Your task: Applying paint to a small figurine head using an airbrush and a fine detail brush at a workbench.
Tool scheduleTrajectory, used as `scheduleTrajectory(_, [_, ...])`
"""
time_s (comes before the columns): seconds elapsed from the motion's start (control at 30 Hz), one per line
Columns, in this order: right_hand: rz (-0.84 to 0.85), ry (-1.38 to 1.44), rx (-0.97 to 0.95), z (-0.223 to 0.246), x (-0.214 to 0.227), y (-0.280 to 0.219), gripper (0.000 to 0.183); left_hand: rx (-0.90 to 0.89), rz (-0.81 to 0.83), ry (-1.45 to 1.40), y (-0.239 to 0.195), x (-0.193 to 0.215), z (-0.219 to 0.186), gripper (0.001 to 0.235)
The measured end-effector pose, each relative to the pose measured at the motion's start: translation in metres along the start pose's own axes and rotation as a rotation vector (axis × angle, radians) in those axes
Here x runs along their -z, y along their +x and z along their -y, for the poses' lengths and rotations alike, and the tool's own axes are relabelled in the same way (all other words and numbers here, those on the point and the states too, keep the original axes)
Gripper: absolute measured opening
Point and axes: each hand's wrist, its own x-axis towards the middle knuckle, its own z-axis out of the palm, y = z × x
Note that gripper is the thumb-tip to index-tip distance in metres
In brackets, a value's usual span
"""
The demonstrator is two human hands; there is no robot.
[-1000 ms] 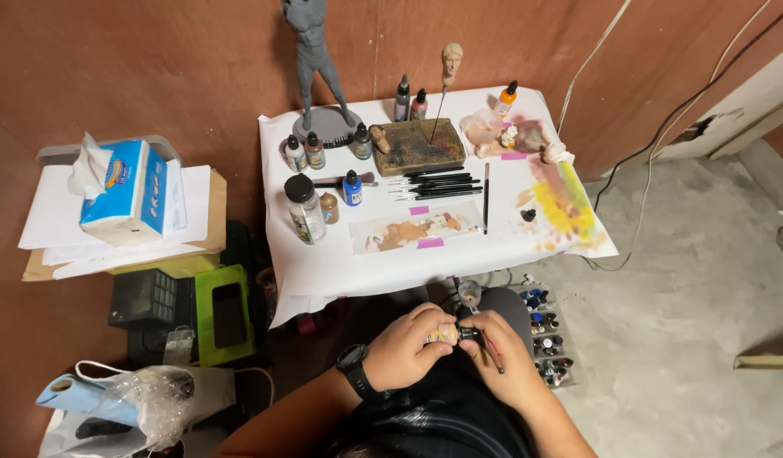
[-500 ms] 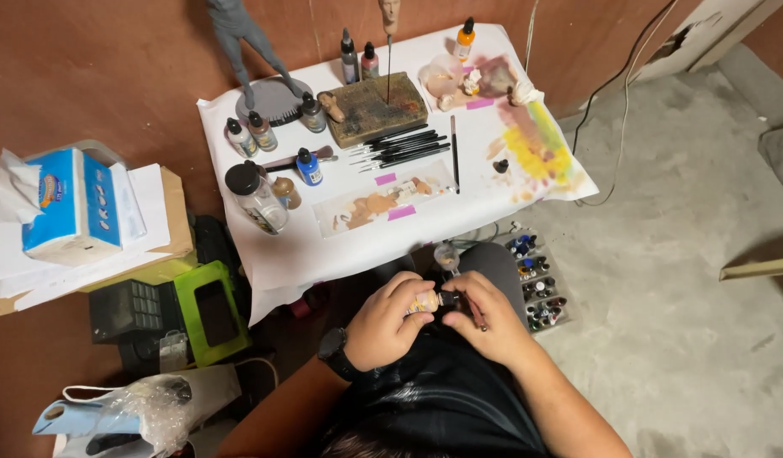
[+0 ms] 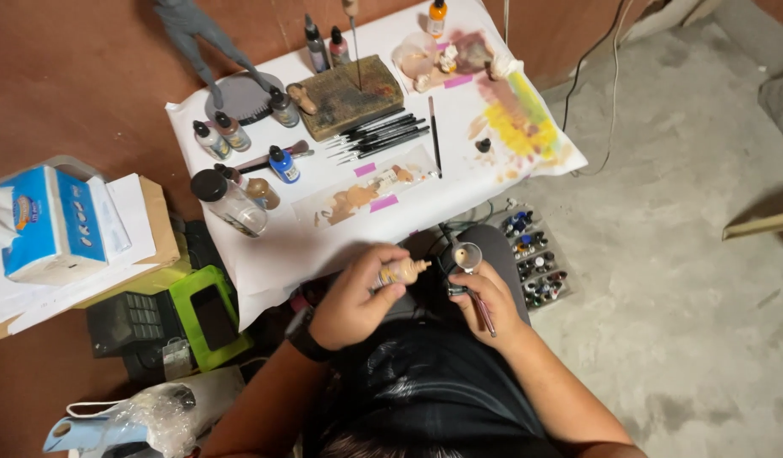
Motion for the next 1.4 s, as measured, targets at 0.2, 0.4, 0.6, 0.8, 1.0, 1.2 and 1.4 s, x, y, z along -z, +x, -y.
scheduleTrajectory(0.2, [-0.015, 0.062, 0.012, 0.012, -0.010, 0.005, 0.021, -0.437, 0.124, 0.304, 0.045, 0.019, -0.048, 0.036])
scheduleTrajectory(0.4, [-0.015, 0.067, 0.001, 0.020, -0.009, 0.013, 0.022, -0.575, 0.191, 0.663, 0.067, 0.012, -0.078, 0.015])
scheduleTrajectory(0.6, [-0.023, 0.093, 0.023, 0.017, -0.007, 0.009, 0.023, -0.727, 0.184, 0.793, 0.077, 0.009, -0.088, 0.014])
scheduleTrajectory(0.8, [-0.022, 0.070, 0.027, 0.016, -0.007, 0.007, 0.022, -0.798, 0.171, 0.860, 0.081, 0.006, -0.091, 0.007])
scheduleTrajectory(1.0, [-0.028, 0.076, 0.038, 0.021, -0.009, 0.010, 0.023, -0.867, 0.090, 1.050, 0.080, 0.005, -0.091, 0.008])
scheduleTrajectory(1.2, [-0.021, 0.060, 0.025, 0.023, -0.009, 0.012, 0.022, -0.870, 0.084, 1.007, 0.080, 0.006, -0.090, 0.009])
scheduleTrajectory(1.4, [-0.008, 0.052, 0.027, 0.022, -0.010, 0.010, 0.023, -0.875, 0.075, 0.981, 0.080, 0.006, -0.088, 0.012])
